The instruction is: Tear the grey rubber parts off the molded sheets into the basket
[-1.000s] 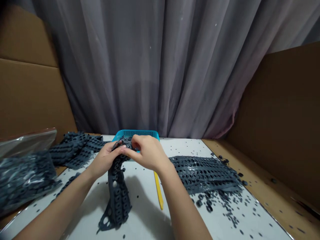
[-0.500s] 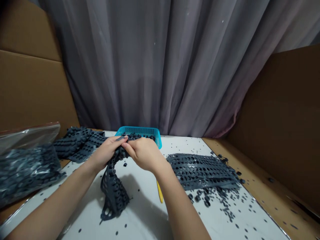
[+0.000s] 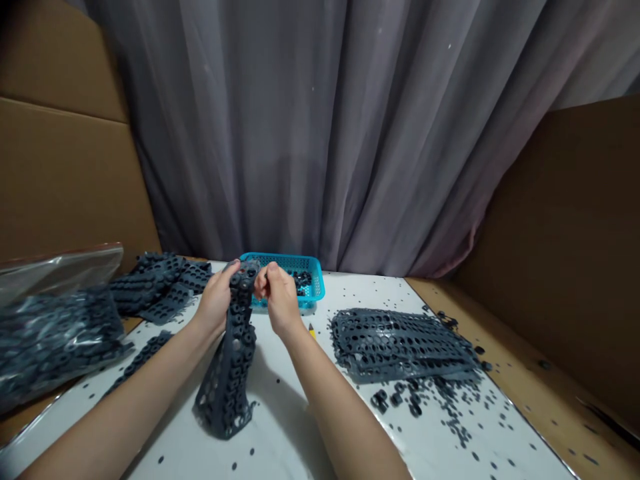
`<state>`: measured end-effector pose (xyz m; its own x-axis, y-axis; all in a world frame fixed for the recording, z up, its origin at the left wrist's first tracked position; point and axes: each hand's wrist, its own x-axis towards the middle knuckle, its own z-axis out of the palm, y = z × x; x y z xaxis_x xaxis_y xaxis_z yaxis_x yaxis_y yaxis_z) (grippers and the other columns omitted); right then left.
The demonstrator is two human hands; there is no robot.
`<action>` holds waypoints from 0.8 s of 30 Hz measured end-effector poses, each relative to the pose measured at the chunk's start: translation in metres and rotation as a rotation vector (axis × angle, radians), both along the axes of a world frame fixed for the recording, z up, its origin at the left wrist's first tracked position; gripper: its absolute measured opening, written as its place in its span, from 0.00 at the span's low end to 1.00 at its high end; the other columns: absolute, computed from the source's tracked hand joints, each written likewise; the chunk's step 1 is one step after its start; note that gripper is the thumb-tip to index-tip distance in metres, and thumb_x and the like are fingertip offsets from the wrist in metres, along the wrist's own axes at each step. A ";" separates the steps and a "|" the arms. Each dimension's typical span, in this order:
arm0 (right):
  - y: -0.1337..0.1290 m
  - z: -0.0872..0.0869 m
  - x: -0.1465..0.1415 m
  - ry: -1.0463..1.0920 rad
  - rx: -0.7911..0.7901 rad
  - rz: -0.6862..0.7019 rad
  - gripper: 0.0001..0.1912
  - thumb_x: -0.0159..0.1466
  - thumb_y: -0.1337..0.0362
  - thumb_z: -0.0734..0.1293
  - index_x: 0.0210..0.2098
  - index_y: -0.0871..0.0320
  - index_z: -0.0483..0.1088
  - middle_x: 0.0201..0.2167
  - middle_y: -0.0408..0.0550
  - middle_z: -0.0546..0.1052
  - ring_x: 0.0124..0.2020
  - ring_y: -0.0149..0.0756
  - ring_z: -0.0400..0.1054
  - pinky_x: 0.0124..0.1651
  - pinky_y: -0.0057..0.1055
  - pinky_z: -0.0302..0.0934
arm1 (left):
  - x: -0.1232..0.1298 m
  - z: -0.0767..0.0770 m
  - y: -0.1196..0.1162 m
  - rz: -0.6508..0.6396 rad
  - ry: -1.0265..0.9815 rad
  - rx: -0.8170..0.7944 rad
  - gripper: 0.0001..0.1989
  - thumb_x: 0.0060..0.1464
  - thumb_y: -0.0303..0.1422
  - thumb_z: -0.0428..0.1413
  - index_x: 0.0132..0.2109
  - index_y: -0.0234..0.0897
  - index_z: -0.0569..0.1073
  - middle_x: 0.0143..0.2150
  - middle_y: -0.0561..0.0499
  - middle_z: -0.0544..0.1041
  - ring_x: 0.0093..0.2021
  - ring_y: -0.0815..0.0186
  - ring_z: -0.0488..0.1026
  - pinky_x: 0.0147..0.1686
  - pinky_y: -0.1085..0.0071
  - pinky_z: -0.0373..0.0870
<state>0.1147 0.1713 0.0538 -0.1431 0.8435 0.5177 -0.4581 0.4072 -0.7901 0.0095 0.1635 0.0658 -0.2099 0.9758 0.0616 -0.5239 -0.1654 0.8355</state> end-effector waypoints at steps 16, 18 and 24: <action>-0.020 0.031 0.030 -1.041 0.503 -0.378 0.13 0.64 0.57 0.59 0.26 0.56 0.60 0.21 0.42 0.64 0.23 0.31 0.53 0.27 0.28 0.42 | -0.004 0.014 -0.017 -0.036 0.503 0.285 0.11 0.45 0.36 0.60 0.21 0.35 0.73 0.22 0.56 0.68 0.26 0.70 0.63 0.29 0.77 0.59; -0.019 0.031 0.031 -0.961 0.473 -0.240 0.12 0.65 0.59 0.58 0.26 0.57 0.60 0.20 0.40 0.61 0.22 0.29 0.52 0.26 0.27 0.43 | -0.004 0.013 -0.015 -0.110 0.450 0.263 0.10 0.43 0.36 0.61 0.22 0.35 0.73 0.22 0.56 0.70 0.27 0.70 0.64 0.29 0.78 0.60; -0.010 0.015 0.018 -0.435 0.159 0.134 0.19 0.63 0.54 0.59 0.20 0.57 0.55 0.18 0.37 0.53 0.20 0.26 0.46 0.24 0.25 0.44 | 0.000 0.010 -0.012 -0.166 0.004 0.011 0.10 0.38 0.33 0.64 0.25 0.34 0.71 0.20 0.57 0.71 0.21 0.73 0.67 0.22 0.79 0.64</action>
<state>0.1324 0.1608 0.0683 -0.4773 0.7177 0.5070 -0.1557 0.4988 -0.8526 0.0099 0.1519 0.0762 -0.0455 0.9963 0.0733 -0.5415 -0.0863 0.8363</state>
